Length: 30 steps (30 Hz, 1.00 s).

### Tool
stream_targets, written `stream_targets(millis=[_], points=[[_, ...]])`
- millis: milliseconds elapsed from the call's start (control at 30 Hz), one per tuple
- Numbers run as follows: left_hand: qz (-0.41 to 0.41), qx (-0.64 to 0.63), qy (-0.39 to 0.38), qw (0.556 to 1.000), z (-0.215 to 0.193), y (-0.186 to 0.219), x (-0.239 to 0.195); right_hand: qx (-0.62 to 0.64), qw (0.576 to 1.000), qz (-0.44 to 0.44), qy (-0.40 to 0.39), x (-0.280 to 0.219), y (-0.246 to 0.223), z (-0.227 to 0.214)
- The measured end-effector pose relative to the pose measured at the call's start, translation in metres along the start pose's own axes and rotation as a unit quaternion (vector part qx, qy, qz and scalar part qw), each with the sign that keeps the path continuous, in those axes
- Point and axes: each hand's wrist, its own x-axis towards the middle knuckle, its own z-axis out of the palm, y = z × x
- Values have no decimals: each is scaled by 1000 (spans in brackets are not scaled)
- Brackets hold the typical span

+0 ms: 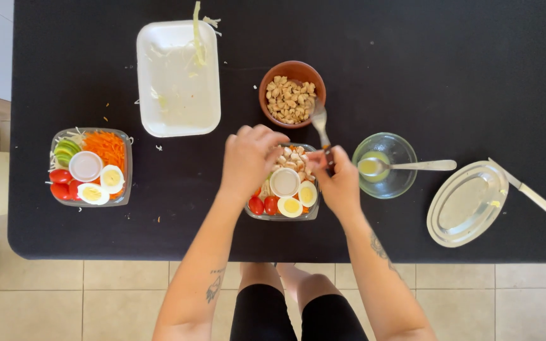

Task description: The person slices hard-boiled eggs on a plate and arranges them into two glass meal prep containers alongside sliced tomatoes, cucumbers, shredded carrots, and shredded cabbage. They then use a fork to add pieces of cooked chicken from a bowl into the containers.

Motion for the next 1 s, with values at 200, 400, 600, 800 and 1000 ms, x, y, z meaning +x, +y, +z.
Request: stream_targets(millis=[200, 400, 600, 800, 1000], points=[[-44, 29, 47, 998, 4, -8, -6, -84, 993, -83, -14, 13, -11, 6], [-83, -72, 61, 992, -41, 5, -44, -72, 994, -76, 34, -9, -24, -12], [-221, -220, 62, 948, -53, 2, -155, -85, 996, 11, 34, -65, 11, -51], [-354, -293, 1, 888, -15, 1, -275, -10, 998, 61, 33, -124, -18, -84], [-392, -325, -46, 859, -129, 75, -257, 113, 992, -7, 53, -149, -100, -120]])
